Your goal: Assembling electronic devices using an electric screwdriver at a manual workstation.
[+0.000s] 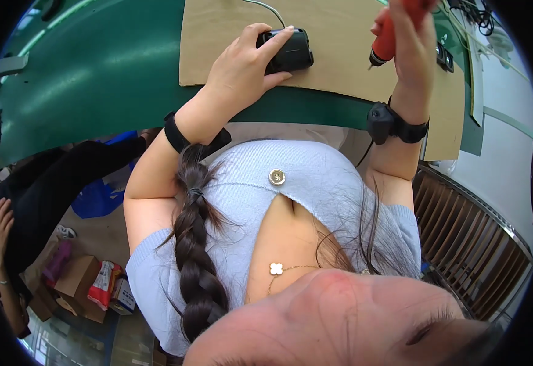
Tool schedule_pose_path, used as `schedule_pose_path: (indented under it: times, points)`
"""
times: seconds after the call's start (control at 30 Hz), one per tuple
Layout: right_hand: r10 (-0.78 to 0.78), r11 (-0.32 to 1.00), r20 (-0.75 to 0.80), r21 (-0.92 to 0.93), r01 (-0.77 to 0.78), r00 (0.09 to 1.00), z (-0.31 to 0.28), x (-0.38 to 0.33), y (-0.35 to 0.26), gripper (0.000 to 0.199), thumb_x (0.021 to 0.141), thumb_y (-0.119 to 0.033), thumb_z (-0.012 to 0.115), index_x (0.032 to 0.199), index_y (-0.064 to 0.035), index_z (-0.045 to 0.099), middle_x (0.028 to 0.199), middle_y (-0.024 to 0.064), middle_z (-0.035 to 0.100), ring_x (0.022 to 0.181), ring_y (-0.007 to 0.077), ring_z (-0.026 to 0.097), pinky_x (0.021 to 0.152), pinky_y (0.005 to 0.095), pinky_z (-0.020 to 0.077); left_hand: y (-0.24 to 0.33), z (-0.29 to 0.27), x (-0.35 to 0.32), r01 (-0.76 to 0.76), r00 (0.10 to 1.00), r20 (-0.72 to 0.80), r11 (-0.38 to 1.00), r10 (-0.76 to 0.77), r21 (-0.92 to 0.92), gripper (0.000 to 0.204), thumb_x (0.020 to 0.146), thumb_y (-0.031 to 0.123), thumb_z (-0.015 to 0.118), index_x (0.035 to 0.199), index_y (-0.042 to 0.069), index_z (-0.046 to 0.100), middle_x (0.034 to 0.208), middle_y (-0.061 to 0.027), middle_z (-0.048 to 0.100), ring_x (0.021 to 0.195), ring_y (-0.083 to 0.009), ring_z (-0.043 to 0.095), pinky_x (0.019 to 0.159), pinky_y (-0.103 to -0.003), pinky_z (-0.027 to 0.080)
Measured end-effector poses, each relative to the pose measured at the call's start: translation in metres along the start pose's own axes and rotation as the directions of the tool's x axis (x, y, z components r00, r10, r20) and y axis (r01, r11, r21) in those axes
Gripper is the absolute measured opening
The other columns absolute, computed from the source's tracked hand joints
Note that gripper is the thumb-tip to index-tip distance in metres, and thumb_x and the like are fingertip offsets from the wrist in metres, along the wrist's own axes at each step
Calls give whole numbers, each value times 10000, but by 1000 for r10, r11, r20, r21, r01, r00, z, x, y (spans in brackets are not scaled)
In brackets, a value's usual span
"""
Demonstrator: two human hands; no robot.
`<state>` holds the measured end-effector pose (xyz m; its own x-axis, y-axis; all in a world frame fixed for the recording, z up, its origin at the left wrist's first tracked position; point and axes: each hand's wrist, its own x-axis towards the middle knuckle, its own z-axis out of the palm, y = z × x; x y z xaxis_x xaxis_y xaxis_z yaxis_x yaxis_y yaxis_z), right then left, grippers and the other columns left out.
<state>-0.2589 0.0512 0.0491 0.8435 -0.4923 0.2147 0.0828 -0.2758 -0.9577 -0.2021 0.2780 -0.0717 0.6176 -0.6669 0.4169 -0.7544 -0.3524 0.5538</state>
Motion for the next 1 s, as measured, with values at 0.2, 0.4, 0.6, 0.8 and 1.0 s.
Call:
schedule_pose_path:
  times: [0.2,0.4,0.6,0.8,1.0]
  points:
    - [-204,586,145,-775,239,968,4,-8,71,357,853,-197,739,1152,-64,596,930,182,646,878,404,644,795,398,535,-1,-10,5,-62,997,44,994,67,-94,659,732,206,850,1344,186,608,1270,-148,575,1046,-343,635,870,-413,555]
    - [-574,754,186,-261,603,798,8,-9,90,456,810,-191,759,1214,-51,600,990,193,642,964,394,630,865,425,521,-2,-14,-19,-234,971,-109,947,214,-220,639,677,76,863,1279,139,660,1344,-173,557,1201,-363,599,975,-411,536]
    - [-374,808,366,-322,493,852,17,-26,58,529,959,-373,612,1336,-12,521,1085,157,657,1004,272,644,907,370,510,4,-17,-22,-361,920,-248,903,304,-235,593,671,43,858,1233,129,689,1372,-170,544,1268,-389,562,1016,-433,517]
    - [13,883,737,308,-354,675,10,-75,52,793,1010,-621,405,1491,9,382,1353,165,571,1239,240,572,1028,340,469,16,-10,-8,-493,860,-287,835,423,-245,617,700,113,851,1282,162,653,1404,-172,522,1290,-380,546,1042,-449,491]
    - [56,707,609,535,-462,791,-7,-70,82,891,967,-688,425,1520,4,336,1413,183,521,1285,273,546,1050,394,468,23,-11,5,-353,933,-132,925,336,-138,664,751,179,818,1371,187,582,1449,-184,488,1333,-355,507,1111,-488,410]
